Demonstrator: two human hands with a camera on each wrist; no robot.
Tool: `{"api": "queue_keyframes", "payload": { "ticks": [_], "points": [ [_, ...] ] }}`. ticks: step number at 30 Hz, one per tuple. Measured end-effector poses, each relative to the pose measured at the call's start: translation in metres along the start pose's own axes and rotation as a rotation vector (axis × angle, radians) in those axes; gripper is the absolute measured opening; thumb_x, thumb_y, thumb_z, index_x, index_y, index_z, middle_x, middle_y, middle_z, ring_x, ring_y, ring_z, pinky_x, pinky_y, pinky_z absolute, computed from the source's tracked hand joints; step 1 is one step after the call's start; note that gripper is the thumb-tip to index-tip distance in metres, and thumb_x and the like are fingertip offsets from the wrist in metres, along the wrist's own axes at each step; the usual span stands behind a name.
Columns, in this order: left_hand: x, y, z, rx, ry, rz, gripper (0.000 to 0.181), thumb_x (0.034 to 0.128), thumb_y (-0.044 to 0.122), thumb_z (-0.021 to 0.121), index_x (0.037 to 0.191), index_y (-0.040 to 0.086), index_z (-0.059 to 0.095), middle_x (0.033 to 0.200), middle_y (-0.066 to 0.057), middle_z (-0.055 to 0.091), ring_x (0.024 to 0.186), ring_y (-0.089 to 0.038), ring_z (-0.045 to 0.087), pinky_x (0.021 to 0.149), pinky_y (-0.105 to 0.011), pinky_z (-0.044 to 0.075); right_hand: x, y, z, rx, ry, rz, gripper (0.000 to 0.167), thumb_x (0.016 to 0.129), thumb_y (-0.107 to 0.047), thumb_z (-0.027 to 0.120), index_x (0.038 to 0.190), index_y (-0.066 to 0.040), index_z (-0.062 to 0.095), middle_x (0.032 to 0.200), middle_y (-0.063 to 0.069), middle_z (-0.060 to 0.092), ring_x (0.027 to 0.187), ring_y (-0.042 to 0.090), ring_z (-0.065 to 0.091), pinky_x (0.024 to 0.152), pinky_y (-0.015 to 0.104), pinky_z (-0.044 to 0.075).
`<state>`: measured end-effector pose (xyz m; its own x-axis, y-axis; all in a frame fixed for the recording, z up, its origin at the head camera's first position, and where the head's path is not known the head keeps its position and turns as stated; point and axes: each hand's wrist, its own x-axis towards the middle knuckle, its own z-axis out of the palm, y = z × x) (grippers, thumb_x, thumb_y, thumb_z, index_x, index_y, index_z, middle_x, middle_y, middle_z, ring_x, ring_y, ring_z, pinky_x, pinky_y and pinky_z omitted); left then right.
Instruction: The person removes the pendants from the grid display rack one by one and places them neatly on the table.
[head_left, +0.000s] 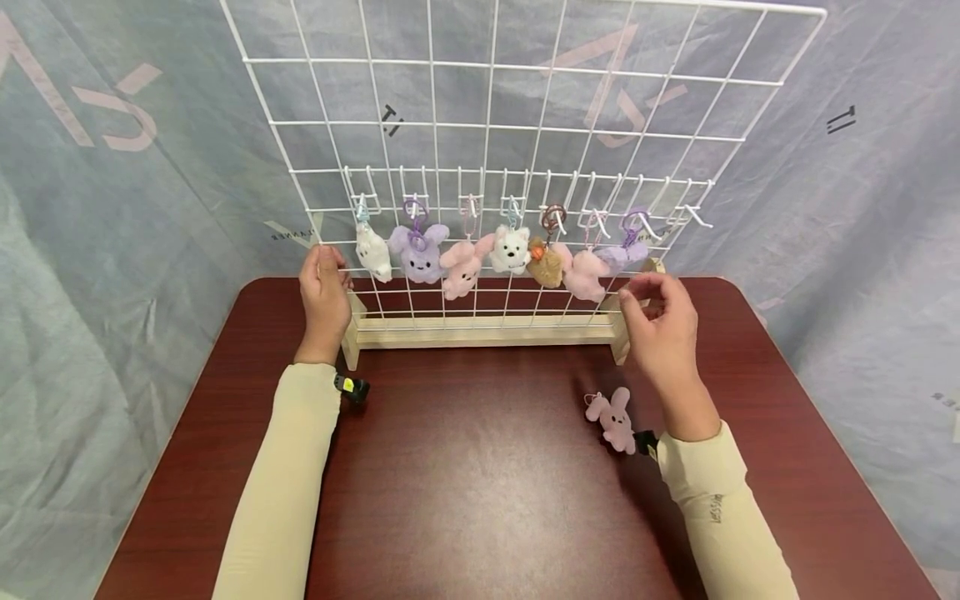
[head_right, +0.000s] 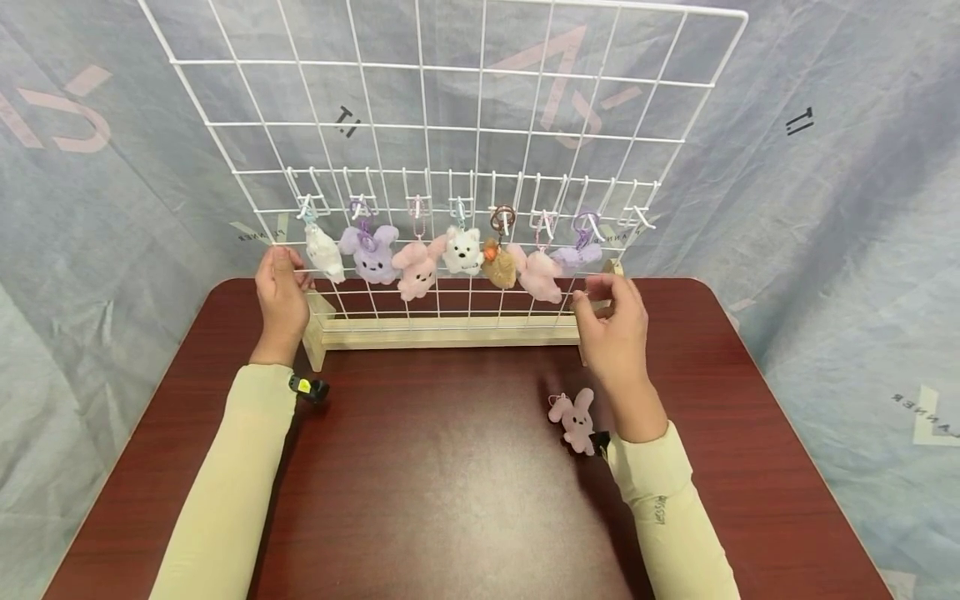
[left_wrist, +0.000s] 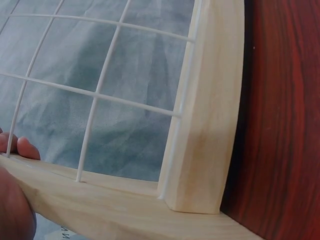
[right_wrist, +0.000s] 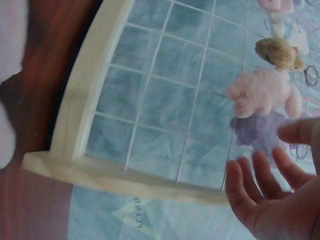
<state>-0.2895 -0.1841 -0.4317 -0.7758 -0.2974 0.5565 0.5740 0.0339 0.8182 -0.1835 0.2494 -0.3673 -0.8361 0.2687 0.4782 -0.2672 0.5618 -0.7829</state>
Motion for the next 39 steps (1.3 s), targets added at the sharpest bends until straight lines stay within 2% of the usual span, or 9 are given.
{"api": "queue_keyframes", "payload": {
  "ticks": [4, 7, 11, 14, 19, 23, 32, 36, 39],
  "points": [
    [0.0, -0.001, 0.0, 0.004, -0.002, 0.003, 0.034, 0.115, 0.027, 0.04, 0.083, 0.026, 0.053, 0.059, 0.011, 0.039, 0.052, -0.004, 0.039, 0.054, -0.027, 0.037, 0.007, -0.011, 0.006, 0.088, 0.12, -0.013, 0.03, 0.093, -0.001, 0.072, 0.12, 0.01, 0.065, 0.108, -0.003, 0.056, 0.09, -0.003, 0.054, 0.076, 0.01, 0.047],
    [-0.001, -0.001, -0.001, 0.01, -0.004, 0.008, 0.034, 0.115, 0.027, 0.04, 0.084, 0.026, 0.053, 0.059, 0.01, 0.039, 0.052, -0.004, 0.039, 0.055, -0.028, 0.037, 0.015, -0.006, 0.01, 0.122, 0.162, -0.022, 0.033, 0.093, -0.008, 0.076, 0.123, 0.003, 0.067, 0.111, -0.018, 0.048, 0.098, 0.002, 0.056, 0.077, 0.012, 0.048],
    [-0.001, -0.001, 0.0, 0.001, 0.002, -0.001, 0.034, 0.115, 0.025, 0.041, 0.084, 0.024, 0.053, 0.06, 0.009, 0.039, 0.053, -0.005, 0.038, 0.055, -0.029, 0.037, 0.024, -0.01, 0.014, 0.143, 0.2, -0.024, 0.03, 0.095, -0.017, 0.077, 0.119, 0.0, 0.072, 0.109, -0.018, 0.05, 0.098, 0.01, 0.058, 0.075, 0.014, 0.047],
    [-0.001, -0.001, 0.001, -0.013, 0.001, -0.007, 0.034, 0.115, 0.023, 0.04, 0.084, 0.022, 0.053, 0.06, 0.008, 0.039, 0.053, -0.006, 0.038, 0.055, -0.027, 0.037, 0.031, -0.013, 0.016, 0.125, 0.238, -0.014, 0.027, 0.096, -0.019, 0.077, 0.117, -0.001, 0.076, 0.102, -0.019, 0.051, 0.089, 0.007, 0.056, 0.071, 0.014, 0.044],
    [-0.001, 0.001, 0.001, -0.015, 0.006, -0.004, 0.034, 0.1149, 0.021, 0.039, 0.084, 0.016, 0.054, 0.06, 0.007, 0.039, 0.053, -0.007, 0.038, 0.055, -0.027, 0.035, 0.035, -0.028, 0.018, 0.126, 0.282, -0.016, 0.023, 0.095, -0.011, 0.078, 0.111, 0.005, 0.079, 0.09, -0.014, 0.051, 0.071, 0.0, 0.044, 0.065, 0.014, 0.035],
    [-0.002, 0.001, 0.001, -0.008, 0.013, -0.003, 0.034, 0.1149, 0.023, 0.04, 0.084, 0.018, 0.053, 0.06, 0.008, 0.038, 0.053, -0.006, 0.037, 0.055, -0.025, 0.035, 0.034, -0.04, 0.018, 0.119, 0.282, -0.002, 0.024, 0.092, -0.011, 0.081, 0.107, 0.008, 0.078, 0.085, -0.011, 0.05, 0.067, 0.002, 0.039, 0.064, 0.015, 0.031],
    [-0.003, -0.001, 0.003, -0.024, -0.011, -0.008, 0.033, 0.1145, 0.021, 0.039, 0.085, 0.014, 0.053, 0.061, 0.007, 0.037, 0.053, -0.006, 0.035, 0.056, -0.025, 0.033, 0.048, -0.012, 0.019, 0.104, 0.264, 0.007, 0.028, 0.088, -0.02, 0.088, 0.096, 0.006, 0.081, 0.068, -0.014, 0.046, 0.067, 0.0, 0.044, 0.063, 0.016, 0.035],
    [-0.002, 0.0, 0.003, -0.014, 0.016, -0.011, 0.033, 0.1138, 0.015, 0.038, 0.084, 0.014, 0.053, 0.06, 0.007, 0.037, 0.053, -0.008, 0.036, 0.055, -0.026, 0.032, 0.052, -0.01, 0.02, 0.089, 0.245, 0.002, 0.03, 0.087, -0.023, 0.088, 0.091, 0.006, 0.081, 0.065, -0.018, 0.045, 0.066, -0.001, 0.044, 0.064, 0.016, 0.036],
    [-0.001, 0.0, 0.002, -0.007, 0.026, -0.018, 0.033, 0.1134, 0.013, 0.038, 0.084, 0.016, 0.053, 0.06, 0.007, 0.037, 0.054, -0.008, 0.036, 0.055, -0.026, 0.032, 0.052, -0.014, 0.02, 0.081, 0.251, -0.005, 0.027, 0.089, -0.017, 0.085, 0.092, 0.009, 0.08, 0.064, -0.022, 0.045, 0.064, -0.003, 0.043, 0.063, 0.015, 0.036]
  ]
}}
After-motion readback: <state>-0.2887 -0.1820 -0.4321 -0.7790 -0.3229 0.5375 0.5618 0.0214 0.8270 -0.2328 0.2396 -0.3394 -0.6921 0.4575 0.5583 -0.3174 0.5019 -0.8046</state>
